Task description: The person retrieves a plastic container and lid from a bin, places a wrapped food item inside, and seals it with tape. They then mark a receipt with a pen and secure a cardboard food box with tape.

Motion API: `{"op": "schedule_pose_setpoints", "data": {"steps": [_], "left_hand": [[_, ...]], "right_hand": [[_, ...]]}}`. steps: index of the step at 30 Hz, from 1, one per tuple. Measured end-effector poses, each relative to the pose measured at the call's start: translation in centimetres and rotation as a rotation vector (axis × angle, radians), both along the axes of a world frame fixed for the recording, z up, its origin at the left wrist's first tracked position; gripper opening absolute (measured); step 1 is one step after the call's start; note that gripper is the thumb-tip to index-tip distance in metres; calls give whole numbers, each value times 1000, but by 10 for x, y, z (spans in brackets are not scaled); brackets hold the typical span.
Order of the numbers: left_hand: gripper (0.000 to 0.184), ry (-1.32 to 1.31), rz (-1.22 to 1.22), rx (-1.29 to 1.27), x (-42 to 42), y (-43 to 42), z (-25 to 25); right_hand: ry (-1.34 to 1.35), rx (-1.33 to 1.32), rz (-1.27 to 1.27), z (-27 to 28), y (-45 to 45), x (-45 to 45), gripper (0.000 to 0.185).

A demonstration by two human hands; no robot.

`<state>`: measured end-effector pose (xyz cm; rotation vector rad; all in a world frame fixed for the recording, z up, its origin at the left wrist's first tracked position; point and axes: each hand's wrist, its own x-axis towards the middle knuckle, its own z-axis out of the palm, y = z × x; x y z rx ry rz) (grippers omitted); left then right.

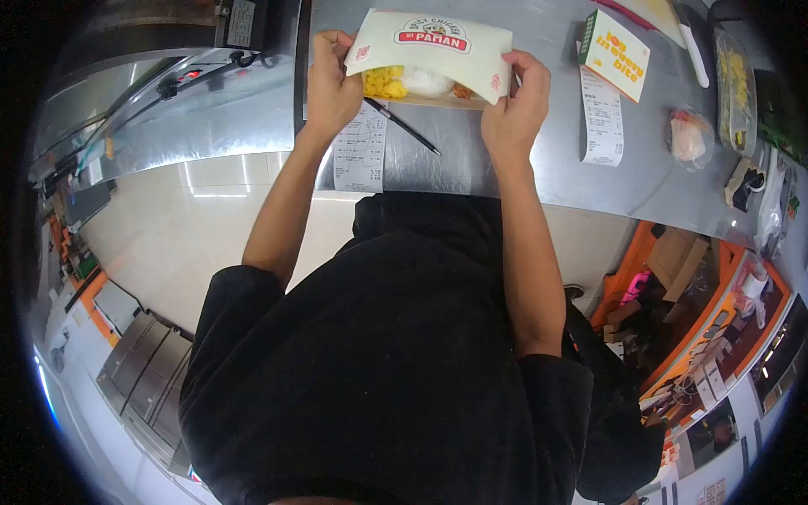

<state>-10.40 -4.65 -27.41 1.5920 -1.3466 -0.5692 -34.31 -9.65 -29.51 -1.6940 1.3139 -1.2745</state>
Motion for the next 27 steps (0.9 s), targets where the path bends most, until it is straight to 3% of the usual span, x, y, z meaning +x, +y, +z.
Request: {"op": "schedule_pose_setpoints", "data": {"steps": [1, 2, 3, 5, 8, 11, 13, 16, 18, 19, 21, 23, 27], "left_hand": [[30, -14, -24, 33, 3, 1, 3], [49, -28, -43, 112, 8, 1, 4], [49, -29, -43, 112, 10, 3, 7], [73, -153, -140, 114, 11, 5, 21], [86, -211, -283, 26, 24, 4, 5], [80, -95, -277, 201, 24, 11, 4], [78, -45, -344, 179, 26, 19, 3], [74, 21, -441, 201, 23, 24, 14], [74, 44, -467, 251, 19, 21, 17], [73, 177, -411, 294, 15, 18, 13], [74, 311, -357, 330, 3, 15, 7], [69, 354, -264, 273, -11, 14, 1], [66, 241, -308, 208, -4, 17, -25]], "right_hand": [[1, 4, -3, 7, 0, -2, 28], [66, 27, 13, 15, -2, -2, 32], [130, 48, 31, 20, -3, -3, 37], [236, -4, 58, 25, -1, -7, 43], [320, -29, 100, 17, 2, -15, 51], [325, -24, 123, 6, 4, -19, 54], [353, -48, 126, 3, 5, -23, 55], [317, 124, 278, 14, 7, -37, 66], [181, 279, 521, 29, 4, -47, 75], [186, 278, 515, 36, 1, -49, 75], [-100, 621, 570, 45, -6, -51, 75], [-1, 526, 464, 23, -2, -35, 73], [272, 410, 288, 8, 8, -27, 74]]}}
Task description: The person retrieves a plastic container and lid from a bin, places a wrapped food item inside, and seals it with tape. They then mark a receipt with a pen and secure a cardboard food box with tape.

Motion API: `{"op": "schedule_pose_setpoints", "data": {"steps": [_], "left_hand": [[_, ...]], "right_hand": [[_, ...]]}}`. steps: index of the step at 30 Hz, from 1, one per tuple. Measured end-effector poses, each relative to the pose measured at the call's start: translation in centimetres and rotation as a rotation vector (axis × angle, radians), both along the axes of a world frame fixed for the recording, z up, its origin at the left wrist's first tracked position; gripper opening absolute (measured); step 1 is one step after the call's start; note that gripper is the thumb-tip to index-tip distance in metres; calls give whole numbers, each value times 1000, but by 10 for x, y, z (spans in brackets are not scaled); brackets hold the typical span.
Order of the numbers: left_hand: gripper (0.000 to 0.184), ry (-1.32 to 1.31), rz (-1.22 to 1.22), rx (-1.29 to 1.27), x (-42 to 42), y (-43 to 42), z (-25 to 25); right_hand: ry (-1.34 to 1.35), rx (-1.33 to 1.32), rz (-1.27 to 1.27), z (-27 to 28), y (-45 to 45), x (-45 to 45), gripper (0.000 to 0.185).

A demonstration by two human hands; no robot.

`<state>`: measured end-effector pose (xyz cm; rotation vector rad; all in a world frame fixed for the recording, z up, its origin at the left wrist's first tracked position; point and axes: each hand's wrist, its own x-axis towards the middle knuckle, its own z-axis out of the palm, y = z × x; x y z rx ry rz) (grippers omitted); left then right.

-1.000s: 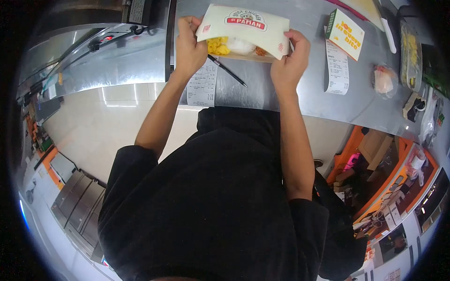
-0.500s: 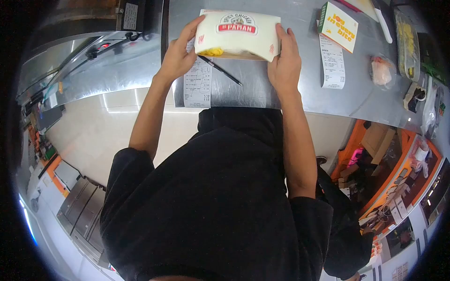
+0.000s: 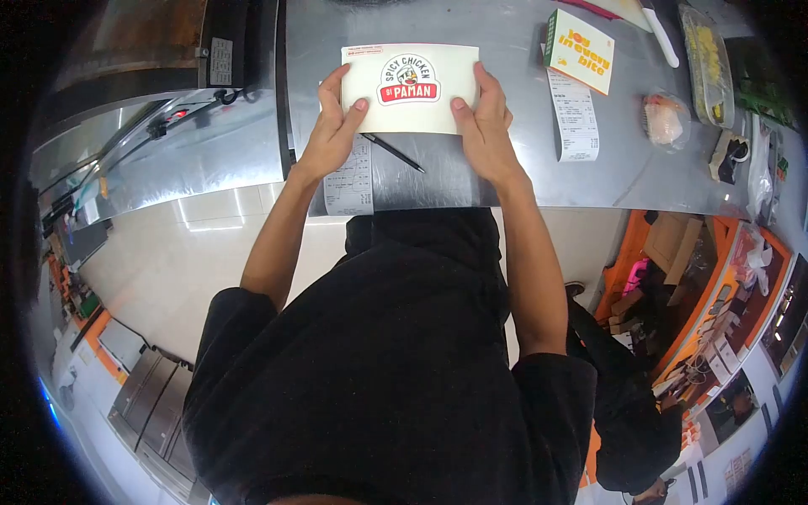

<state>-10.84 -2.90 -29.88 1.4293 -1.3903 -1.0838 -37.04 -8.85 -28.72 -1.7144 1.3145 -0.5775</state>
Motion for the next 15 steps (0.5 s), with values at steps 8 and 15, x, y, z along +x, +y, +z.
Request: {"op": "schedule_pose_setpoints", "data": {"steps": [8, 15], "left_hand": [[61, -879, -326, -321, 18, -22, 45], [91, -924, -462, -362, 25, -43, 47]], "right_hand": [[380, -551, 382, 31, -29, -10, 81], [382, -622, 700, 38, -61, -11, 86]]}}
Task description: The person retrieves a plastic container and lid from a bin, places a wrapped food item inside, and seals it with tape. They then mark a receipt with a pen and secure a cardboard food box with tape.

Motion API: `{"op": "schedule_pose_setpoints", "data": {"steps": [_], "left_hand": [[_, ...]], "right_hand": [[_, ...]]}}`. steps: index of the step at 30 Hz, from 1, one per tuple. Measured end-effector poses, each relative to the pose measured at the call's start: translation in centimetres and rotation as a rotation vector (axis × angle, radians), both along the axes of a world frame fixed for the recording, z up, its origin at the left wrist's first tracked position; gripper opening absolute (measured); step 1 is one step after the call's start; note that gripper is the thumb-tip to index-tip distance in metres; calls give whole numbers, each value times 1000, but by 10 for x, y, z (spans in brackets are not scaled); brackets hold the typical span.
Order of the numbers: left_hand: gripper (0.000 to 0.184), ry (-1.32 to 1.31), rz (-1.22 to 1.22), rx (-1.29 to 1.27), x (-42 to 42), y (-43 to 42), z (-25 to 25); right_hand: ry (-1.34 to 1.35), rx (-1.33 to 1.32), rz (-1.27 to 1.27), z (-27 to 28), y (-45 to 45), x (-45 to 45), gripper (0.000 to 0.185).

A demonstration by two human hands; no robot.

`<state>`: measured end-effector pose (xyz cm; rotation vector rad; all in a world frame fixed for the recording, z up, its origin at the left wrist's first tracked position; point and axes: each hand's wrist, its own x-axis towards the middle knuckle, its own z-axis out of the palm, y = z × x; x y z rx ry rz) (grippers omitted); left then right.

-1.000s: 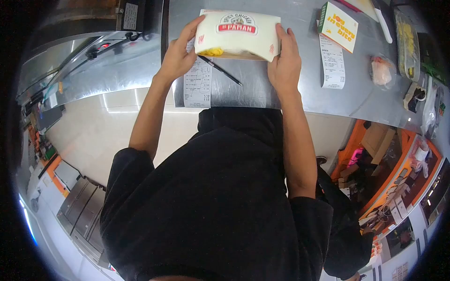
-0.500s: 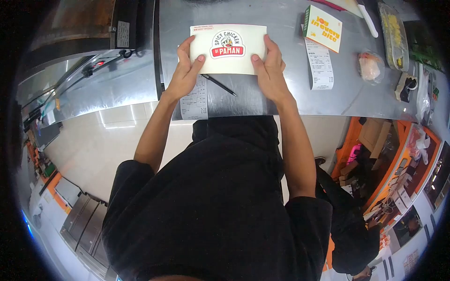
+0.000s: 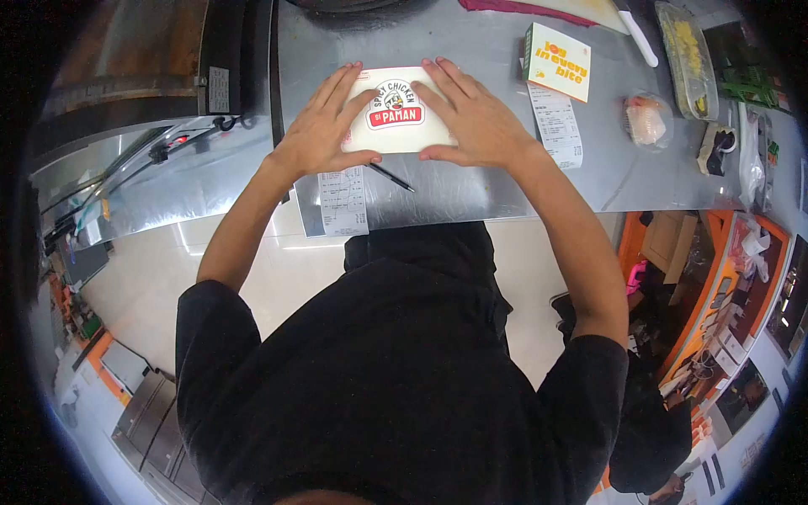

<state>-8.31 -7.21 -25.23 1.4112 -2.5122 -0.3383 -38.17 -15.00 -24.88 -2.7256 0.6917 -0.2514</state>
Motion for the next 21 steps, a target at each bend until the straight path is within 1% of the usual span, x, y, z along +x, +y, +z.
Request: {"op": "schedule_pose_setpoints", "data": {"steps": [4, 6, 7, 9, 10, 13, 15, 16, 18, 21], "left_hand": [[88, -48, -30, -81, 2, -5, -5], [85, -121, -51, -114, 1, -5, 0], [85, -122, -57, -122, 1, -6, 2], [80, -153, -73, -52, 3, -6, 4], [80, -152, -73, -54, 2, -5, 2], [76, -166, -92, -72, -1, -1, -2], [72, -31, -58, 40, -1, 2, -3], [72, -32, -60, 42, -1, 2, -2], [70, -76, -48, 62, -2, 3, 1], [71, -106, -46, 85, -5, 3, -1]], "right_hand": [[82, -127, 26, -1, 2, 1, 89], [104, -225, 73, 1, 1, 3, 80], [104, -232, 65, 2, 1, 3, 80], [130, -235, 85, 3, 1, 3, 73], [169, -193, 71, 6, 2, 4, 68], [144, -199, 48, 2, 8, 6, 68], [105, -144, 44, 5, 10, 5, 68], [66, -92, 37, 7, 11, 5, 68], [44, -71, 42, 3, 11, 5, 67], [0, -64, 42, -4, 10, 5, 66]]}}
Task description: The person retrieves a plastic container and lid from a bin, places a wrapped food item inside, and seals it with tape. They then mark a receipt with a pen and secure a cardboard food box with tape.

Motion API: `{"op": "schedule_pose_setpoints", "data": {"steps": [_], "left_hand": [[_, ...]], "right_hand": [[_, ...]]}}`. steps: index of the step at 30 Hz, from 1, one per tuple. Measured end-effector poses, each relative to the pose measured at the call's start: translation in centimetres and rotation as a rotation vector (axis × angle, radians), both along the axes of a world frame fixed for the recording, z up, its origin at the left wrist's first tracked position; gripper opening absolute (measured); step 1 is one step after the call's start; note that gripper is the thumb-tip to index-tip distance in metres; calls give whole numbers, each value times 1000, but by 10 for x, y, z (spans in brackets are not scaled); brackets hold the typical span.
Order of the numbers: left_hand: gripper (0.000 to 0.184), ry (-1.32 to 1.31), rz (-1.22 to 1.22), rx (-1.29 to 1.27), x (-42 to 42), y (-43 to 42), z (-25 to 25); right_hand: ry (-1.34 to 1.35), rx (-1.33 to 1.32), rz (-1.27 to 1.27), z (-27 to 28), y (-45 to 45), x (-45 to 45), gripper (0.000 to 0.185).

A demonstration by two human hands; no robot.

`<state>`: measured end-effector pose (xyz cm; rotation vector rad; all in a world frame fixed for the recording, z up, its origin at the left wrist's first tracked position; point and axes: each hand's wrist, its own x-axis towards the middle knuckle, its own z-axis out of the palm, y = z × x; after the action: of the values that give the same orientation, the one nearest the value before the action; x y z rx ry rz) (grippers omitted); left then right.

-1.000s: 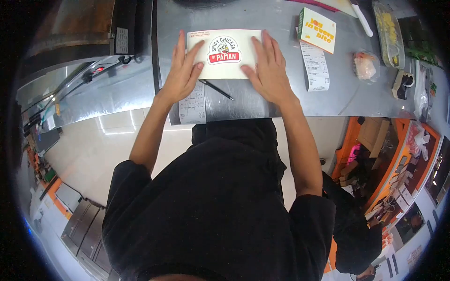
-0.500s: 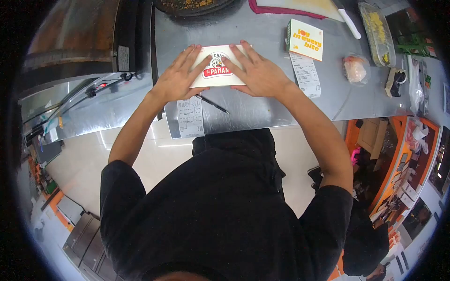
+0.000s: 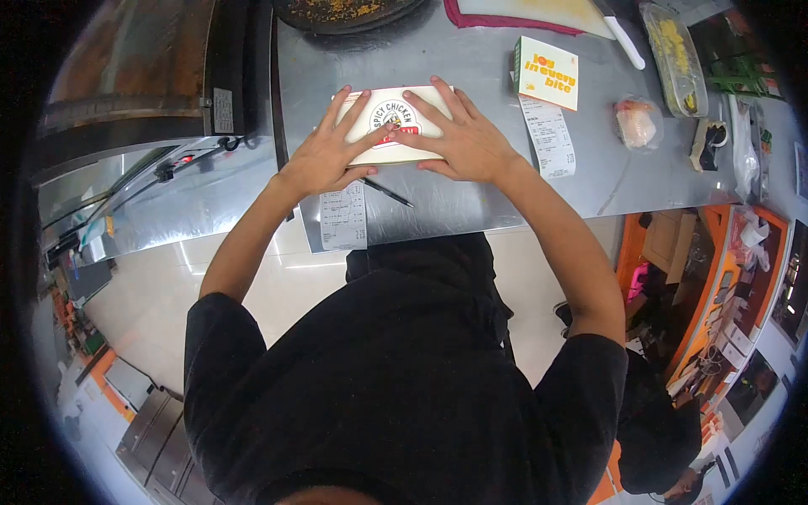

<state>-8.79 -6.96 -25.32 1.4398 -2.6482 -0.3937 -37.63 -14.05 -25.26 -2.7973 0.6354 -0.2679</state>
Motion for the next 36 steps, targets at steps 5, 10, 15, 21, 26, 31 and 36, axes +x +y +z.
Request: {"op": "schedule_pose_setpoints", "data": {"steps": [5, 10, 15, 21, 26, 31, 36], "left_hand": [[69, 207, 4, -35, -2, -3, -12], [66, 200, 25, -23, -13, -5, 7], [67, 259, 28, -22, -13, -19, -5], [69, 293, 4, -45, -15, -27, -5], [69, 323, 14, -72, -15, -41, -9], [70, 337, -11, -81, -18, -47, -6], [69, 326, 80, -209, -25, -59, 4]], "right_hand": [[63, -83, -122, 1, 28, 2, 64], [-132, -219, -529, -12, 86, 26, 52], [-222, -36, -429, -26, 143, 47, 40], [-249, 56, -361, -57, 134, 42, 35], [-316, -30, -268, -37, 133, 53, 36], [-163, -62, -210, -46, 136, 67, 38], [-125, -102, -399, -49, 112, 25, 34]]}}
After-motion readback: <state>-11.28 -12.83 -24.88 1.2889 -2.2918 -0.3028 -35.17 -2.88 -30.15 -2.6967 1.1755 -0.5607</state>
